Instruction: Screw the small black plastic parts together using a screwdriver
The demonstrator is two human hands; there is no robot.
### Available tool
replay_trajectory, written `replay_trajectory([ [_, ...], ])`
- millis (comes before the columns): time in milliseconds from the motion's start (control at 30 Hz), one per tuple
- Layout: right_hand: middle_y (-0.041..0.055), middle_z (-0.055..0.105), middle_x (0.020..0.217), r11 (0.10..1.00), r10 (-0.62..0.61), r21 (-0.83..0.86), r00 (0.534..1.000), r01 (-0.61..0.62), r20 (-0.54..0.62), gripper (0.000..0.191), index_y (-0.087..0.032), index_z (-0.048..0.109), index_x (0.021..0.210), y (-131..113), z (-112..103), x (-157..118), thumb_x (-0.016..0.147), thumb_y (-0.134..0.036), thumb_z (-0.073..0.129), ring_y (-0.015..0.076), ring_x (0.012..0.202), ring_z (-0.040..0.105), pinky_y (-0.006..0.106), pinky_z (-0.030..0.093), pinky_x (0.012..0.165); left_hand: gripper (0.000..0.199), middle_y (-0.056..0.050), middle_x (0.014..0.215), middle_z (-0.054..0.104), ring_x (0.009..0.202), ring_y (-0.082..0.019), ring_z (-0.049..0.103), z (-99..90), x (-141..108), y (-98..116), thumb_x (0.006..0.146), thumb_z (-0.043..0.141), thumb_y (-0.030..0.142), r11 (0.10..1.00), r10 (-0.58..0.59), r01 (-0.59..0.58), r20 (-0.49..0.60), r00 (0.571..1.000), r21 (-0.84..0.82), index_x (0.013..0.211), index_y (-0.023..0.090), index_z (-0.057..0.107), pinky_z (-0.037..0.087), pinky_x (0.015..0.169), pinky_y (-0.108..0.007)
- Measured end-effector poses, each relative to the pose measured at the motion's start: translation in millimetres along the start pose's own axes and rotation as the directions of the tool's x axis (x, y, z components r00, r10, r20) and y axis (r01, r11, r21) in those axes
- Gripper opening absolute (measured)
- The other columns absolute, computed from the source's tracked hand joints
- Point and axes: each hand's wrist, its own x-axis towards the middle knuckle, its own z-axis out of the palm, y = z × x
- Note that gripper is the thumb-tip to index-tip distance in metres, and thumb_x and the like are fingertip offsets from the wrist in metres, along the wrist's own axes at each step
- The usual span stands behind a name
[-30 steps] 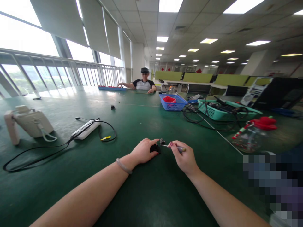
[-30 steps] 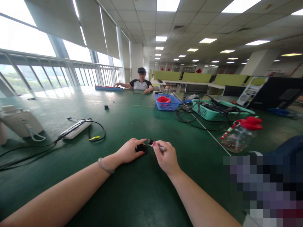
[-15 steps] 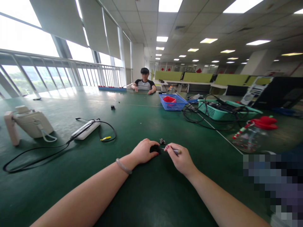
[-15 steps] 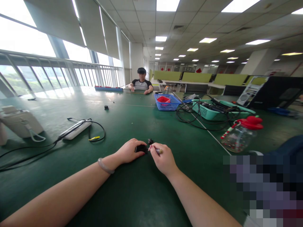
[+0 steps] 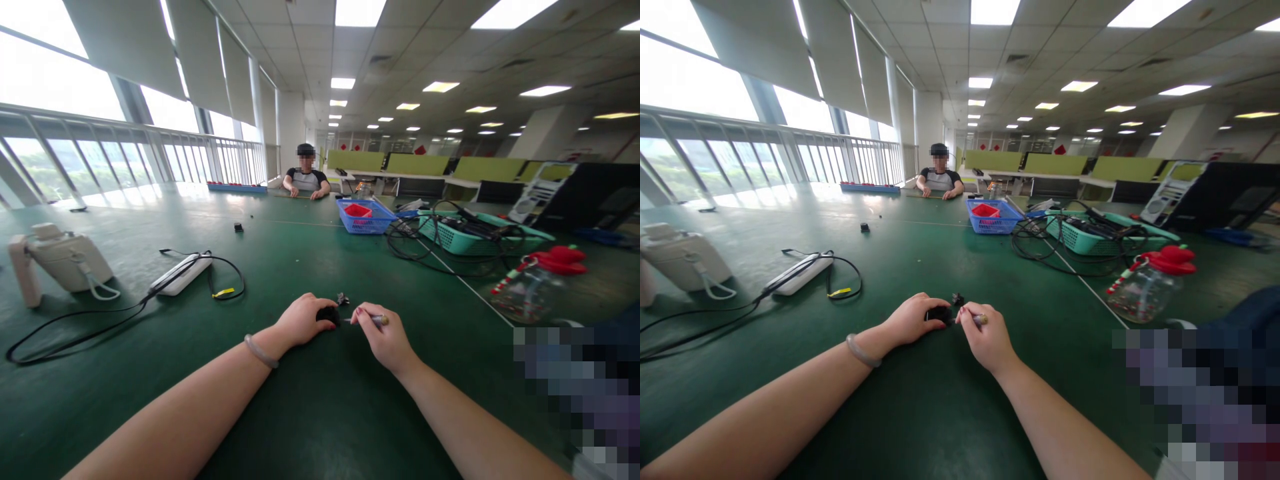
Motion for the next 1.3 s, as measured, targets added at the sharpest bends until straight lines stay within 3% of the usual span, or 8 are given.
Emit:
replay_trajectory([
  [167, 0.0008, 0.065, 0.070, 0.996, -0.081, -0.045, 0.997, 0.081, 0.014, 0.030, -0.022, 0.062, 0.070, -5.0, 0.0, -2.3, 0.092, -0.024, 0.042, 0.0183, 0.072, 0.059, 0.030, 0.044, 0.069, 0.050, -0.006, 0.100, 0.068, 0.098, -0.024, 0.060, 0.5, 0.2, -0.3, 0.076, 0.071, 0.040, 1.000, 0.011, -0.011, -0.011, 1.000, 0.011, 0.124, 0.028, 0.062, 0.047, 0.090, -0.034],
  [700, -0.0008, 0.059, 0.068, 0.980, -0.155, -0.113, 0.986, 0.162, 0.066, 0.013, -0.024, 0.055, 0.076, -8.1, 3.6, -5.1, 0.086, -0.020, 0.049, 0.0177, 0.073, 0.056, 0.030, 0.044, 0.070, 0.052, -0.006, 0.102, 0.069, 0.098, -0.025, 0.060, 0.7, -0.7, -1.1, 0.077, 0.071, 0.041, 1.000, 0.027, -0.027, -0.005, 1.000, 0.000, 0.126, 0.028, 0.061, 0.047, 0.089, -0.035],
  [1000, -0.0007, 0.067, 0.087, 0.977, -0.129, -0.137, 0.962, 0.165, 0.240, 0.004, -0.025, 0.061, 0.090, -8.2, 9.1, -5.0, 0.087, -0.023, 0.058, 0.0187, 0.085, 0.060, 0.033, 0.046, 0.077, 0.047, -0.005, 0.108, 0.070, 0.101, -0.025, 0.060, -1.5, -1.2, 1.3, 0.080, 0.065, 0.027, 0.999, 0.053, -0.053, -0.003, 0.999, 0.010, 0.127, 0.027, 0.060, 0.046, 0.091, -0.035],
  [1300, 0.0000, 0.064, 0.078, 0.976, -0.137, -0.151, 0.980, 0.159, 0.148, 0.011, -0.024, 0.059, 0.079, -11.3, 5.1, -6.0, 0.089, -0.026, 0.053, 0.0190, 0.080, 0.057, 0.033, 0.044, 0.073, 0.048, -0.007, 0.109, 0.070, 0.101, -0.025, 0.060, -2.2, -1.3, 0.4, 0.079, 0.066, 0.029, 0.996, 0.088, -0.088, -0.011, 0.996, 0.023, 0.126, 0.022, 0.061, 0.047, 0.092, -0.035],
])
